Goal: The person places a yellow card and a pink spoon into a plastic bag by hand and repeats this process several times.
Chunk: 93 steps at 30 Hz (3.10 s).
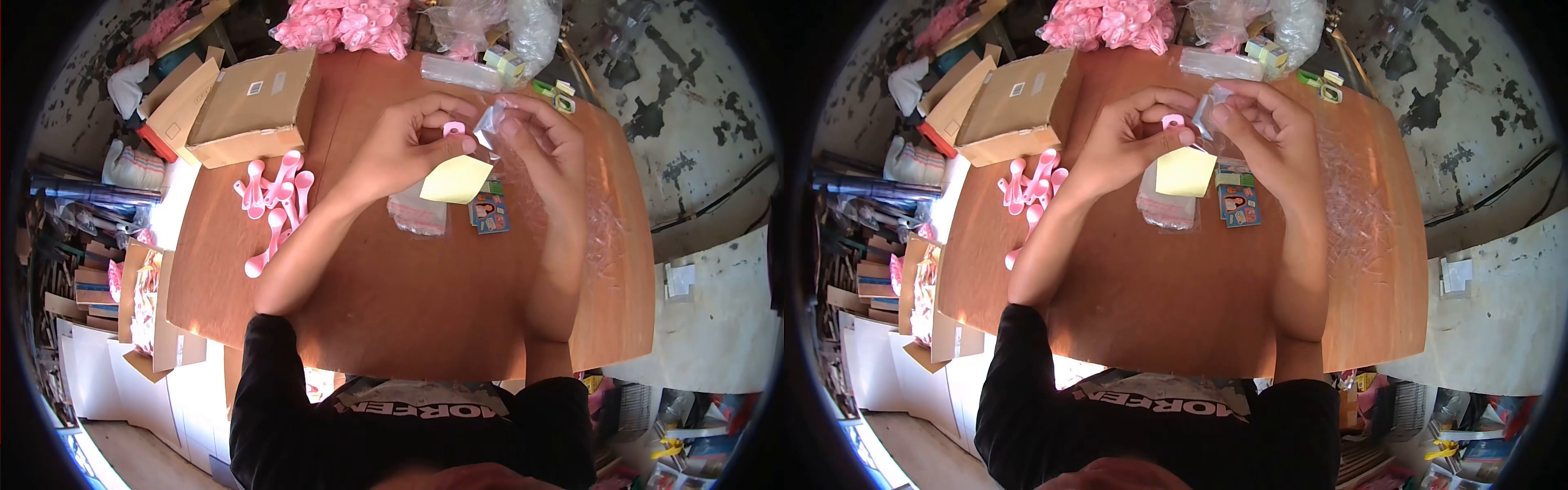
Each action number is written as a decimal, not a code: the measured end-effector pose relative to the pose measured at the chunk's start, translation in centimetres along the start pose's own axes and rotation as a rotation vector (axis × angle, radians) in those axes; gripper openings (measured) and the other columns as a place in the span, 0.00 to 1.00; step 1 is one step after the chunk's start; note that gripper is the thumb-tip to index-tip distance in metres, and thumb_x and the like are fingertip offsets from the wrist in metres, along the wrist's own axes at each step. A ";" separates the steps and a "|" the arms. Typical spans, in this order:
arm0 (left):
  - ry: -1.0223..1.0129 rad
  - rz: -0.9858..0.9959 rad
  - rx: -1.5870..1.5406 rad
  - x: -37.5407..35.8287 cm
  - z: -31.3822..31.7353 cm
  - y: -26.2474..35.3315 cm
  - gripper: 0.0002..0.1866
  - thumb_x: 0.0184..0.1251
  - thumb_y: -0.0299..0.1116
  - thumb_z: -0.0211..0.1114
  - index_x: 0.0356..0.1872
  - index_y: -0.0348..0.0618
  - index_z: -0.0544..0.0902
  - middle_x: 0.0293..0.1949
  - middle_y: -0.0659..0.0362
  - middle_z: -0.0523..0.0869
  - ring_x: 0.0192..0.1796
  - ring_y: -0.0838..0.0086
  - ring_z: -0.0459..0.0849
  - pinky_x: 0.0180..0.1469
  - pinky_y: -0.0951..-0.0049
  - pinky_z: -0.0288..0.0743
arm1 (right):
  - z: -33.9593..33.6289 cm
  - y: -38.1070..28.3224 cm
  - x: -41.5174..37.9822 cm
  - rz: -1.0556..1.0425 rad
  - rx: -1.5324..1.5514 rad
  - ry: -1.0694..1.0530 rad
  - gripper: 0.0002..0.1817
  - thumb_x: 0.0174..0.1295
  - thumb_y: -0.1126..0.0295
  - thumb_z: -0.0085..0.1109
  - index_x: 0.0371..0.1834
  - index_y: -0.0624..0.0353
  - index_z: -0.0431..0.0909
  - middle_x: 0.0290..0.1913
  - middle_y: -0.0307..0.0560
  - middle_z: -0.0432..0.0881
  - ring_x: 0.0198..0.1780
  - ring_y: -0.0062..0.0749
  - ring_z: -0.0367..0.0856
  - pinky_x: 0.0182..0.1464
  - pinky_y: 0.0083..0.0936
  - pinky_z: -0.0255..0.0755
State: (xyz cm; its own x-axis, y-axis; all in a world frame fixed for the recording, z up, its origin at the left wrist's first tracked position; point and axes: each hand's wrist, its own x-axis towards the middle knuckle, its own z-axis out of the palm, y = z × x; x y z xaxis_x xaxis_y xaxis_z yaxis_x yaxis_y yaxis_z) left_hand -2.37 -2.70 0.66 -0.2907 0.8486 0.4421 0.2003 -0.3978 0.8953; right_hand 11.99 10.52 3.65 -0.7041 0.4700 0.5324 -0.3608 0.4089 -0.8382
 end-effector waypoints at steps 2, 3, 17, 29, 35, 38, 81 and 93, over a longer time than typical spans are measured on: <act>0.049 0.025 -0.056 0.0 -0.1 0.2 0.17 0.67 0.23 0.65 0.55 0.33 0.76 0.40 0.56 0.88 0.43 0.80 0.85 0.46 0.80 0.79 | -0.8 -0.1 -0.2 0.068 0.046 -0.083 0.13 0.63 0.73 0.66 0.47 0.68 0.81 0.39 0.41 0.84 0.42 0.19 0.81 0.43 0.16 0.75; 0.047 0.031 -0.057 0.1 -0.2 0.2 0.17 0.67 0.23 0.65 0.55 0.33 0.76 0.40 0.56 0.88 0.43 0.80 0.85 0.46 0.80 0.79 | -1.1 -0.1 -0.3 0.140 0.095 -0.168 0.13 0.63 0.73 0.66 0.48 0.68 0.80 0.41 0.42 0.84 0.43 0.19 0.81 0.44 0.16 0.75; 0.100 0.028 -0.180 0.3 -0.4 -0.3 0.12 0.74 0.31 0.60 0.50 0.34 0.81 0.39 0.60 0.88 0.38 0.83 0.84 0.39 0.82 0.78 | 0.1 0.5 0.0 0.048 0.037 0.070 0.08 0.62 0.75 0.66 0.42 0.67 0.83 0.34 0.41 0.86 0.32 0.17 0.82 0.34 0.14 0.75; -0.030 0.050 -0.274 0.0 -2.2 0.1 0.14 0.75 0.26 0.55 0.57 0.34 0.77 0.44 0.53 0.87 0.44 0.74 0.87 0.47 0.72 0.86 | -1.0 0.0 -0.2 -0.032 0.205 -0.052 0.09 0.62 0.76 0.65 0.44 0.68 0.83 0.34 0.45 0.85 0.33 0.20 0.83 0.35 0.17 0.79; -0.006 0.063 -0.291 -0.4 -1.6 1.1 0.12 0.73 0.26 0.58 0.54 0.39 0.82 0.44 0.61 0.87 0.42 0.82 0.84 0.37 0.83 0.79 | -1.7 -0.6 -0.5 -0.049 0.162 -0.108 0.08 0.63 0.78 0.63 0.43 0.69 0.83 0.37 0.47 0.86 0.36 0.23 0.84 0.38 0.20 0.81; -0.058 0.100 -0.374 -0.3 -1.9 1.0 0.10 0.73 0.25 0.58 0.51 0.38 0.83 0.44 0.60 0.87 0.43 0.81 0.85 0.39 0.81 0.81 | -2.0 -0.6 -0.5 -0.070 0.157 -0.152 0.06 0.63 0.80 0.62 0.42 0.68 0.84 0.38 0.46 0.86 0.36 0.23 0.84 0.39 0.20 0.81; 1.118 -0.709 0.756 -43.8 -5.2 11.2 0.15 0.66 0.25 0.62 0.54 0.39 0.80 0.49 0.58 0.84 0.47 0.77 0.81 0.52 0.78 0.73 | -1.6 -0.6 -2.0 0.093 -0.280 -0.426 0.25 0.65 0.71 0.59 0.65 0.65 0.70 0.57 0.49 0.77 0.52 0.25 0.78 0.60 0.23 0.70; 1.347 -0.376 1.121 -35.7 -5.6 3.9 0.14 0.67 0.28 0.64 0.51 0.33 0.81 0.49 0.50 0.85 0.51 0.65 0.83 0.55 0.68 0.77 | 4.8 9.5 -1.0 0.117 -0.550 -0.789 0.10 0.56 0.75 0.65 0.41 0.66 0.82 0.32 0.49 0.85 0.34 0.29 0.83 0.40 0.26 0.76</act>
State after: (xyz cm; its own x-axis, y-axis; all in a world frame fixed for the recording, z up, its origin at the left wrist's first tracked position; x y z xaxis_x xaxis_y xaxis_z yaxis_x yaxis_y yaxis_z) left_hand 3.55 -36.47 -11.31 -0.8367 -0.2402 0.4923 0.2584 0.6194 0.7414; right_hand 6.34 10.14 -5.39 -0.9977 -0.0468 0.0483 -0.0665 0.7959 -0.6018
